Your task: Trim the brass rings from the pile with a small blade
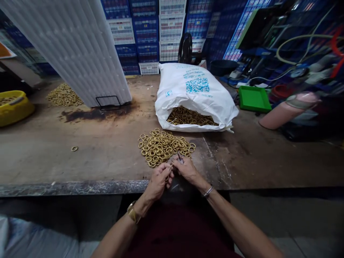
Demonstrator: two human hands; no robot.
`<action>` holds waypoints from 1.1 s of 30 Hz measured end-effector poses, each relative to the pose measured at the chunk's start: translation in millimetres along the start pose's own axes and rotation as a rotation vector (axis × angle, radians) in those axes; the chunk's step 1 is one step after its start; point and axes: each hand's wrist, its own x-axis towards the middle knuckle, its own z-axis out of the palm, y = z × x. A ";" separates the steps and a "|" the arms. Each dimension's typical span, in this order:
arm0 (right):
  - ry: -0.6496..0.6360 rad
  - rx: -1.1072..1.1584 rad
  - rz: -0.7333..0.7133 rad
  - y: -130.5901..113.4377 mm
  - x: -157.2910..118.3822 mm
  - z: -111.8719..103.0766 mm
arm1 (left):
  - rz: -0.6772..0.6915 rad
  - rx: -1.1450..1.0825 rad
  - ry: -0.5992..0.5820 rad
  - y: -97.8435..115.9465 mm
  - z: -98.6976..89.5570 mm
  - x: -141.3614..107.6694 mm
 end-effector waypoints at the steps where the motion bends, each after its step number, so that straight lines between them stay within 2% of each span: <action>1: 0.028 -0.012 0.010 1.6 -0.1 -1.0 | 0.001 -0.014 0.001 -0.1 0.2 -0.5; 3: 0.097 -0.099 -0.015 4.2 -1.8 -3.4 | 0.015 -0.021 0.011 -0.6 0.2 -0.7; 5: 0.094 -0.242 -0.118 5.6 -5.8 -5.8 | 0.048 0.003 0.023 -1.8 -0.7 0.0; 8: -0.065 -0.434 -0.271 5.9 -14.0 -7.8 | 0.109 0.072 0.026 -4.4 -3.1 1.9; 10: -0.127 -0.497 -0.309 6.1 -18.1 -7.7 | 0.130 0.113 0.035 -5.9 -4.2 2.6; 18: -0.148 -0.637 -0.294 2.6 -21.0 -4.5 | 0.093 0.150 0.079 -7.9 -5.8 1.6; 24: -0.095 -0.642 -0.329 2.7 -22.4 -3.5 | 0.121 0.150 0.084 -11.8 -6.8 2.1; 33: -0.116 -0.679 -0.260 0.1 -21.4 -2.3 | 0.133 0.197 0.099 -6.5 -4.1 -0.7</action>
